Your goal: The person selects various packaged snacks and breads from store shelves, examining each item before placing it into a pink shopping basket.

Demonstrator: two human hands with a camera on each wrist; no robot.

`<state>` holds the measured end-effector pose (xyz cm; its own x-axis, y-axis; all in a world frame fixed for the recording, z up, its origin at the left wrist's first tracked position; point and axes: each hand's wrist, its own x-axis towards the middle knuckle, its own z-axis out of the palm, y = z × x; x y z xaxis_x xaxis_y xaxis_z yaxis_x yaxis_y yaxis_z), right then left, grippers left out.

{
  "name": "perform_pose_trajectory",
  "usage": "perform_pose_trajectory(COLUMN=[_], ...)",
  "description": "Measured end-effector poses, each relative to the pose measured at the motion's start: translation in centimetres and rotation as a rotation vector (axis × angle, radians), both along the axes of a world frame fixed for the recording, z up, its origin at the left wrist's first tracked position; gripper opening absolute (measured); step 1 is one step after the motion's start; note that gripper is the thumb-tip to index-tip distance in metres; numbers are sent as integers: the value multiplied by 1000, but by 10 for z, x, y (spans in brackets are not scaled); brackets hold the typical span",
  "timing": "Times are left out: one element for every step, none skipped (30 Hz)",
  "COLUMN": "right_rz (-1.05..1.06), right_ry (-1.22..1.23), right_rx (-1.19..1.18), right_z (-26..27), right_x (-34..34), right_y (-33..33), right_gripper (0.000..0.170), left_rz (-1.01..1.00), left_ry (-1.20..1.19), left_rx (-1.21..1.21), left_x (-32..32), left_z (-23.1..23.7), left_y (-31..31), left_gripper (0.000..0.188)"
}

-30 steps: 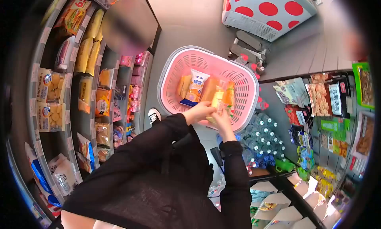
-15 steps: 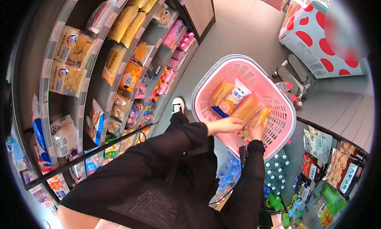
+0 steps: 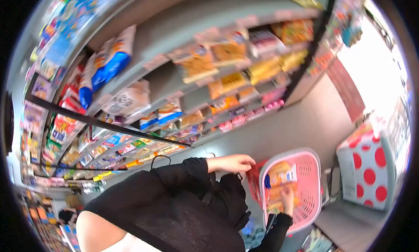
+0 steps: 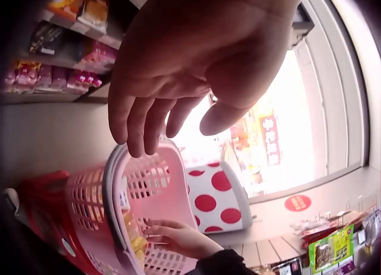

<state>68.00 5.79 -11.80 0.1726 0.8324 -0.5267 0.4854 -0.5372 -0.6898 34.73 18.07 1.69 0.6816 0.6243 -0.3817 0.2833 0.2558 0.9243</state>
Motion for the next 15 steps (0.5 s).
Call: perform_pose_trajectory(right_rz=[-2,-28,-53,-16,74,160,185,248,305,375,441,501,557,625,694], right_ry=[126,164,203,201,213,224,223,284,343,357,371,405,438,459,479], right_rx=[74,110,139,146,180,210,206,221,235,237,239,242,244,261,280], right_z=[9,40,70,80,87,95,109,128,145,157,170,186,203,217,229], right_x=[-13,-41,-69,-87,-105,-124,-150,-179,-208,-234,-259,-285,-311,-334,-357], right_y=[10,25,39,56,70,82,95,109,121,130,138,145,150,156,161], right_gripper=[30,29,29,29,31,33,33,33,34,34,34,35,36,36,37], left_rz=[33,47,82,116,149,201,226,264,295,323,323,365,402,396,440], left_ry=[4,2,-4,-20,-33,-35,-37,-62,-89,-100,-106,-109,-112,-119,-141], left_rx=[1,31,49,100,146,140,140,135,130,130,128,136,142,137,169], left_x=[-17,-35,-52,-70,-88,-105,-124,-143,-159,-176,-193,-210,-227,-244,-260], left_z=[10,16,19,18,19,22,27,32,35,28,33,40,45,44,42], left_y=[3,6,10,11,9,8,7,5,3,1,-1,-3,-6,-8,-11], left_gripper=[36,35,35,34,33,34,34,34,35,35,35,34,34,34,33])
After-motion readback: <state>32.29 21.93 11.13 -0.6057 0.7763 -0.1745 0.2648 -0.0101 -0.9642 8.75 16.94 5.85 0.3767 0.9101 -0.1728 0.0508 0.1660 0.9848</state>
